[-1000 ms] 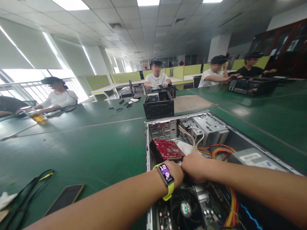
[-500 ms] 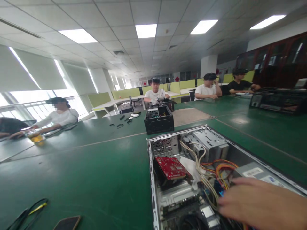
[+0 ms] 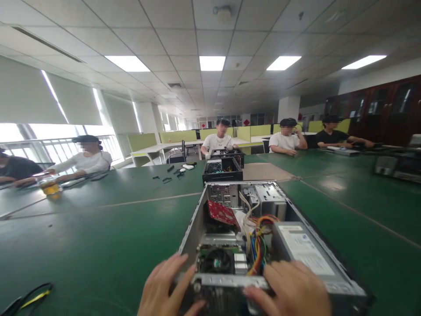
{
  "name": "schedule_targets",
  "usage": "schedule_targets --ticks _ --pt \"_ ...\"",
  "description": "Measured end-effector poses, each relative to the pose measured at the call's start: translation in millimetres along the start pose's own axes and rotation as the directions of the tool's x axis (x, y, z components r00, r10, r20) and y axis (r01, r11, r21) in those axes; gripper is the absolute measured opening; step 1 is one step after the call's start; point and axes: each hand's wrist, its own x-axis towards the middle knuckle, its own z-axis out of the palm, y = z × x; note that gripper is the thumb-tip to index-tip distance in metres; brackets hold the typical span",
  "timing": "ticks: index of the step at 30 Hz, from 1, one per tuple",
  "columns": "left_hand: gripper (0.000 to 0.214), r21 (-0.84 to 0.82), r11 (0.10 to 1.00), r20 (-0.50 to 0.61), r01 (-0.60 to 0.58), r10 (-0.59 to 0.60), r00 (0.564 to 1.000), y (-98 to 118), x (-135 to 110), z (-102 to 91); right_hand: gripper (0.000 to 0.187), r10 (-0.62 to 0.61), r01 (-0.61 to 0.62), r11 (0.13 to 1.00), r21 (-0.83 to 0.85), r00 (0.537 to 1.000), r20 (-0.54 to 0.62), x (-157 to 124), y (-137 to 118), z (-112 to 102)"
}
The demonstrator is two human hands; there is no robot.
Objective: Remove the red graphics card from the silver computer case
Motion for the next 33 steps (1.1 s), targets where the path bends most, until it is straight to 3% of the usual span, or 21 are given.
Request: schedule_targets --ticks 2,5,9,12,15,19,22,33 --pt "0.066 0.079 0.997 0.047 -0.009 0.005 0.999 9 19 17.5 0.048 0.041 -0.041 0.999 -0.002 0.999 0.024 36 -5 31" --pt "0.078 0.117 0.993 0.090 -0.032 0.022 0.996 13 40 67.1 0.053 0.049 -0.049 0.999 0.011 0.997 0.055 72 3 74" --pt "0.068 0.152 0.988 0.042 -0.038 0.032 0.999 -7 46 130.3 0.054 0.010 -0.010 1.000 -0.008 0.998 0.055 94 27 112" --pt "0.072 0.156 0.987 0.045 -0.034 0.027 0.999 -26 49 153.6 0.049 -0.021 0.021 1.000 -0.002 0.997 0.072 106 35 125" --pt "0.075 0.152 0.988 0.036 -0.029 0.024 0.999 -38 54 162.7 0.037 -0.029 0.028 0.999 0.032 0.999 0.044 111 31 134" --pt "0.073 0.150 0.988 0.031 -0.047 0.043 0.999 -42 55 166.8 0.040 0.060 -0.054 0.997 0.052 0.991 -0.122 99 21 151" --pt "0.072 0.159 0.986 0.035 -0.051 0.046 0.998 -43 54 169.2 0.036 0.042 -0.031 0.998 0.058 0.981 -0.189 91 20 166" --pt "0.076 0.165 0.985 0.086 -0.043 0.030 0.996 -57 62 182.3 0.035 0.023 -0.031 0.999 -0.042 0.985 -0.172 105 28 187"
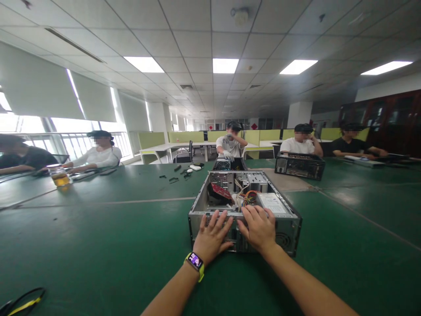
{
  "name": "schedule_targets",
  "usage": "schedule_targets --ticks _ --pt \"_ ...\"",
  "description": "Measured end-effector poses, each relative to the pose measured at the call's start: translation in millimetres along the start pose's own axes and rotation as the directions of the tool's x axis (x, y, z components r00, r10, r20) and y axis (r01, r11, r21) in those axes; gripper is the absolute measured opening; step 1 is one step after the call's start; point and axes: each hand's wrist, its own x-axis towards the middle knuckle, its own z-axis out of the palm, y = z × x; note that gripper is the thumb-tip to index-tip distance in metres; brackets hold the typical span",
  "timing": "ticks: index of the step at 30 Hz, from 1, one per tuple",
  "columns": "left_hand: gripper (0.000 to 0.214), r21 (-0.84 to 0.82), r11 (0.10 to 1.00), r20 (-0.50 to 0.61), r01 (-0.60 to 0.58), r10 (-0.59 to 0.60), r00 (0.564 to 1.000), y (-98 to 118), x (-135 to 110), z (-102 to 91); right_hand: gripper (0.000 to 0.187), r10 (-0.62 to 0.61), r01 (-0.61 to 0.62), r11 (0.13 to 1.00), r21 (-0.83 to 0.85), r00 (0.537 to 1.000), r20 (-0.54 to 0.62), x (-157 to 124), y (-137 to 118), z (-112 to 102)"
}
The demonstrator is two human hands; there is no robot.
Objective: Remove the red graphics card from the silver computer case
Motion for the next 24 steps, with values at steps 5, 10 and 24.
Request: schedule_targets --ticks 5,10,24 --pt "0.076 -0.032 0.999 0.036 0.024 -0.023 0.999 -8 7 14.8 0.035 -0.001 0.001 1.000 0.006 1.000 -0.005 8 3 15" --pt "0.079 -0.049 0.996 0.132 0.071 -0.064 0.989 -17 20 30.5 0.037 0.018 -0.018 1.000 -0.006 0.998 0.054 21 6 34" --pt "0.082 -0.152 0.953 0.338 0.263 -0.200 0.920 26 3 -20.0 0.054 -0.079 0.081 0.997 -0.015 0.991 0.111 2 -6 41"
